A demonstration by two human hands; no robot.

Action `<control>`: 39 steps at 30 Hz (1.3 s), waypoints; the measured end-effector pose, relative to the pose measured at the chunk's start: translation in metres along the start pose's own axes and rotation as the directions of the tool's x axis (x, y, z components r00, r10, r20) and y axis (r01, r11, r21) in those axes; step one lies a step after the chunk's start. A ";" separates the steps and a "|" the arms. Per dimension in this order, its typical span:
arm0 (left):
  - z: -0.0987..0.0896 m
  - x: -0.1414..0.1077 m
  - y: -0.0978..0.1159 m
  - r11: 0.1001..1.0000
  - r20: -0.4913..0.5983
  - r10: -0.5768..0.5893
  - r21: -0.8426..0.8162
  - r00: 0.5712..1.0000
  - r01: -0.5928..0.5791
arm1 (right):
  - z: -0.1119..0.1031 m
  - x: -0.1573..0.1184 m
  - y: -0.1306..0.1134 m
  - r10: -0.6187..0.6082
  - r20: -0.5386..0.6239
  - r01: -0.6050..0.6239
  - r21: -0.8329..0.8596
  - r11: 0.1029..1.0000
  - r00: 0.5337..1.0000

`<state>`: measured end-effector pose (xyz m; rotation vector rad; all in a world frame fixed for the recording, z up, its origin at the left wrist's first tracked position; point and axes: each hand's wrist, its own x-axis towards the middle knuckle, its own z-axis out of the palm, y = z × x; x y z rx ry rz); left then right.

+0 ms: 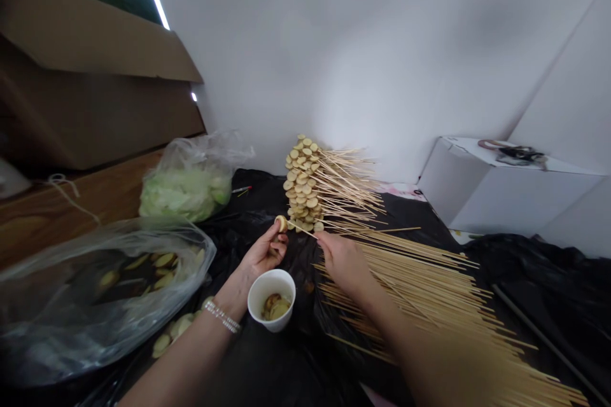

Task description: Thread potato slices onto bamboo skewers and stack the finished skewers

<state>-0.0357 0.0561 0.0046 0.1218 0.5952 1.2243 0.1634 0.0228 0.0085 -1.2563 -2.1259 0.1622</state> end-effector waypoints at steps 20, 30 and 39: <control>-0.002 0.004 0.001 0.995 -0.029 0.090 0.034 0.995 -0.089 | 0.003 -0.002 -0.001 0.015 0.066 -0.012 -0.040 0.999 0.998; -0.001 0.006 -0.001 0.973 -0.037 0.187 0.147 0.982 -0.180 | 0.001 -0.002 -0.004 0.060 0.108 -0.051 -0.086 0.995 0.992; -0.002 0.008 -0.004 0.939 -0.009 0.259 0.235 0.966 -0.249 | 0.005 -0.003 -0.008 0.086 0.125 -0.068 -0.135 0.988 0.988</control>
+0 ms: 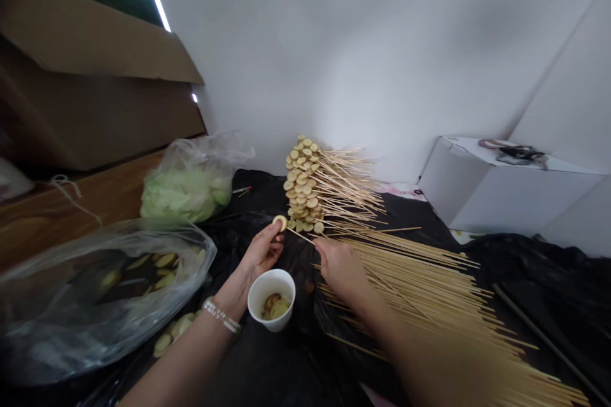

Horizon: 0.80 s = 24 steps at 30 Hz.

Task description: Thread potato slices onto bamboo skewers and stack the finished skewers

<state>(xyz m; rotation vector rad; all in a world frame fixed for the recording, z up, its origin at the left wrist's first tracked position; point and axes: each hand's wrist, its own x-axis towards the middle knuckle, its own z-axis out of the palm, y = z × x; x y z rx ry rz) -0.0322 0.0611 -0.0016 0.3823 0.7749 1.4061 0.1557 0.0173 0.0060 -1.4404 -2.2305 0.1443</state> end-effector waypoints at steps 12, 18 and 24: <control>0.000 0.000 -0.008 0.983 0.000 0.096 0.156 0.995 -0.095 | 0.007 -0.006 -0.008 0.037 0.000 -0.036 -0.083 0.996 0.999; 0.001 -0.002 -0.010 0.979 0.023 0.094 0.182 0.995 -0.096 | 0.011 -0.001 -0.001 0.024 -0.011 -0.021 0.203 0.979 1.000; 0.003 -0.003 -0.010 0.962 0.074 0.103 0.246 0.992 -0.118 | 0.010 0.002 0.008 0.030 -0.077 -0.015 0.192 0.981 0.997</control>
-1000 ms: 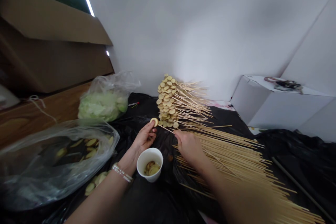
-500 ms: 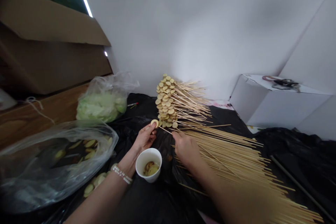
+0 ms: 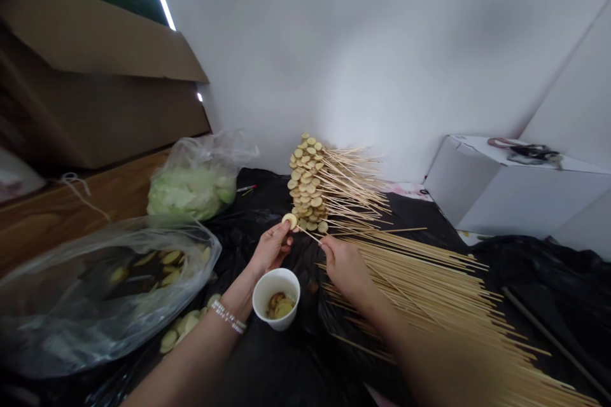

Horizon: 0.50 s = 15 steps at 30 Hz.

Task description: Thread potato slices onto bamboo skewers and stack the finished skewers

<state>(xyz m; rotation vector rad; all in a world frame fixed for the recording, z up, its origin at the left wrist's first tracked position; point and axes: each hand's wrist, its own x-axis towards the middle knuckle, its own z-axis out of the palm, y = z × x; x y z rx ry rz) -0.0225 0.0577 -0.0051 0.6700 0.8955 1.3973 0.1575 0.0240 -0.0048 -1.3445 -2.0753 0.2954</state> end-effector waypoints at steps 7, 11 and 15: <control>-0.002 0.002 0.000 0.998 -0.025 0.038 0.050 0.999 -0.036 | -0.001 0.000 -0.004 -0.032 0.038 0.032 -0.006 0.999 0.999; -0.003 0.003 -0.002 0.995 -0.032 0.058 0.085 0.998 -0.055 | -0.002 -0.001 -0.006 -0.032 0.024 0.033 -0.048 0.998 0.999; -0.003 0.004 -0.002 0.992 -0.024 0.075 0.106 0.997 -0.072 | -0.004 -0.003 -0.009 -0.045 -0.003 0.043 -0.168 0.985 0.999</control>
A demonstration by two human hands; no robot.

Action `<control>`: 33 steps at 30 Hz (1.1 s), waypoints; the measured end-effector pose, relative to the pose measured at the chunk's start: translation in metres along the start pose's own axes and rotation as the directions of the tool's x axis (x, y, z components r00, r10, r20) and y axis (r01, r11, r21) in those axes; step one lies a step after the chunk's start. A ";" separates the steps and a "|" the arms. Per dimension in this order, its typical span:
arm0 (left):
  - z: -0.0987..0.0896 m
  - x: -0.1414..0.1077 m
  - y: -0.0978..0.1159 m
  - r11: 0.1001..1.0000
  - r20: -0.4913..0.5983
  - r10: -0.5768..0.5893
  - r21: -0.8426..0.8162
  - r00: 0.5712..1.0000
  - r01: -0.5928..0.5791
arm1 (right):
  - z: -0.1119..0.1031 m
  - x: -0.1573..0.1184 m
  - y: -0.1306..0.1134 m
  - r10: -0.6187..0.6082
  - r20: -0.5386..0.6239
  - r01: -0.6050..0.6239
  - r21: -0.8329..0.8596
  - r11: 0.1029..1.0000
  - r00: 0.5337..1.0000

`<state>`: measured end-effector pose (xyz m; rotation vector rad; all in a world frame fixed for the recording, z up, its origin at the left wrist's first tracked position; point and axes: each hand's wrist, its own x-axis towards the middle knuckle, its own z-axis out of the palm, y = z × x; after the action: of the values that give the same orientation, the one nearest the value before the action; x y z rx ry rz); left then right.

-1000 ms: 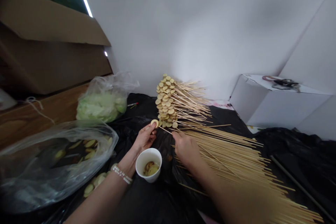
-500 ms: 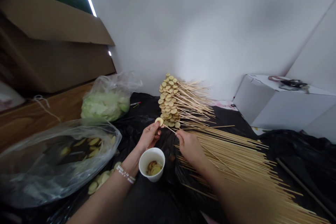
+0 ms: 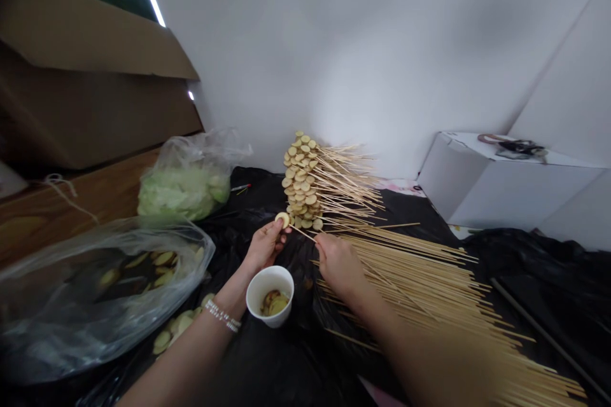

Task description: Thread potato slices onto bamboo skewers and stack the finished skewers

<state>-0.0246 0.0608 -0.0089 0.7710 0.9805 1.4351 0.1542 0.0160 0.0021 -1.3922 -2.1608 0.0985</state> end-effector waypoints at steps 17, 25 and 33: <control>-0.001 0.001 -0.007 0.997 0.052 -0.004 0.075 0.999 0.000 | 0.001 0.000 -0.004 0.066 0.070 -0.065 -0.009 0.998 0.995; -0.003 0.003 -0.011 0.986 0.082 0.000 0.168 0.997 -0.014 | 0.004 -0.004 -0.006 0.054 0.067 -0.047 -0.090 0.995 0.996; -0.003 0.002 -0.010 0.986 0.158 -0.032 0.168 0.987 0.005 | 0.001 0.002 0.003 0.062 0.056 -0.069 0.130 0.989 0.997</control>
<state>-0.0233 0.0622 -0.0192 0.9822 0.9890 1.2646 0.1556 0.0192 0.0014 -1.3983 -2.1092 0.3002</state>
